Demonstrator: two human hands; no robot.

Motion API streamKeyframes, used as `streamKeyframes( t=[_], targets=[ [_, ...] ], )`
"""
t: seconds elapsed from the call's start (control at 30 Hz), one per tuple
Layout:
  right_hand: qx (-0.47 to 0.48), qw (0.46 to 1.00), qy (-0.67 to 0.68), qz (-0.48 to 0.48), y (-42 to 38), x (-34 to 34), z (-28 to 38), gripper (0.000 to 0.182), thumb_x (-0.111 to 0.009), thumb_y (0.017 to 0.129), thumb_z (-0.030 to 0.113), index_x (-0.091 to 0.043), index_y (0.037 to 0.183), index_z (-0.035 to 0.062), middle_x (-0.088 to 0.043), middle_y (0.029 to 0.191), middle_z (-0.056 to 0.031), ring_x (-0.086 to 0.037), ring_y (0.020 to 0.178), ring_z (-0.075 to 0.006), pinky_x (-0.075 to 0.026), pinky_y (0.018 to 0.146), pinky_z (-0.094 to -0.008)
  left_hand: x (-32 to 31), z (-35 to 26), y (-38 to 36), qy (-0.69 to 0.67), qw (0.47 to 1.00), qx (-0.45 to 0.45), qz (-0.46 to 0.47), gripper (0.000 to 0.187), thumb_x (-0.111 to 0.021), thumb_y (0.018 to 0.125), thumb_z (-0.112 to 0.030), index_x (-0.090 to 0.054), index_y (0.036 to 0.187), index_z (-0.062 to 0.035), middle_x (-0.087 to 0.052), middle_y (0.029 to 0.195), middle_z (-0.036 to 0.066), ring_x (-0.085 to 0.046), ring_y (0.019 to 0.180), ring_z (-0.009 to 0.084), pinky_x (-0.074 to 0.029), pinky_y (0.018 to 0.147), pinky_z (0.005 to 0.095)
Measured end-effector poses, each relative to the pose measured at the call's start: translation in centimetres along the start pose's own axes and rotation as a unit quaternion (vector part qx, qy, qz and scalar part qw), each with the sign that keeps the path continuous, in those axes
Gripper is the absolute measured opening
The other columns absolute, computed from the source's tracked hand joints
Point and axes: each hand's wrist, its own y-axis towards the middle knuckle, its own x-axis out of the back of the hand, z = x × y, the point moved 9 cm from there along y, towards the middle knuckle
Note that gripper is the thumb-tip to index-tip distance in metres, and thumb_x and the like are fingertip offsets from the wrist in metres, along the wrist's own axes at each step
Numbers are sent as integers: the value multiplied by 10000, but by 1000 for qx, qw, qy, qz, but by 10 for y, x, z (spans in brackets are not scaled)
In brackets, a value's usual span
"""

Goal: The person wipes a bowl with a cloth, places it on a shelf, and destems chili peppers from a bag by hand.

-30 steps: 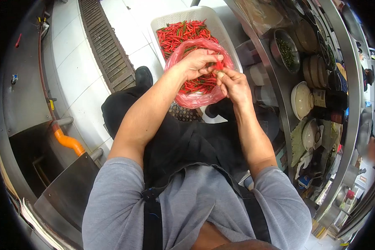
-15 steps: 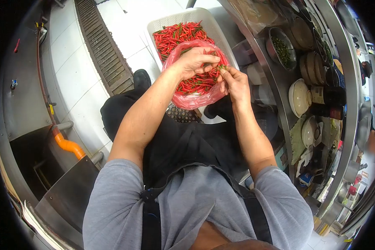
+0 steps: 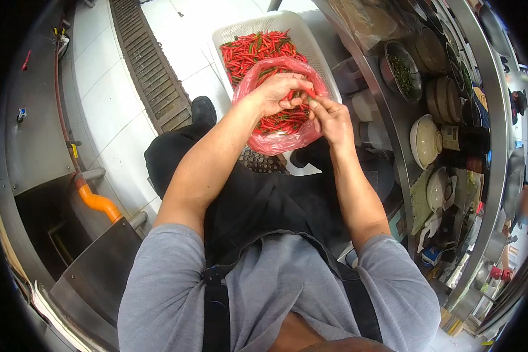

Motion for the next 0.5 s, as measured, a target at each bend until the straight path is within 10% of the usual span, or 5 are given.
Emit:
streamKeyframes(
  t=[0.1,0.33,0.5],
  targets=[
    [58,986,-157,22,-13,-16,8,185,-589,956,134,-684,934,-23,-567,645,27,-465,468,-42,-348,432,-205,-4,6,0,39,999,16,4,102,-627,882,-122,-606,951,-49,-607,801,51,-537,560,77,-319,391,154],
    [-34,997,66,-16,-7,6,-11,197,-568,970,169,-667,974,-2,-576,647,13,-466,442,-52,-327,405,-209,-9,-7,-5,8,1000,-8,16,252,-593,832,-60,-587,1079,-10,-596,872,59,-530,616,85,-318,408,165],
    [-72,997,-23,-20,-13,9,-15,186,-589,954,167,-667,954,-2,-581,633,11,-470,440,-50,-328,412,-206,-16,-6,-2,84,996,-32,30,147,-644,878,-125,-608,1000,-52,-591,847,34,-504,588,50,-359,461,168]
  ],
)
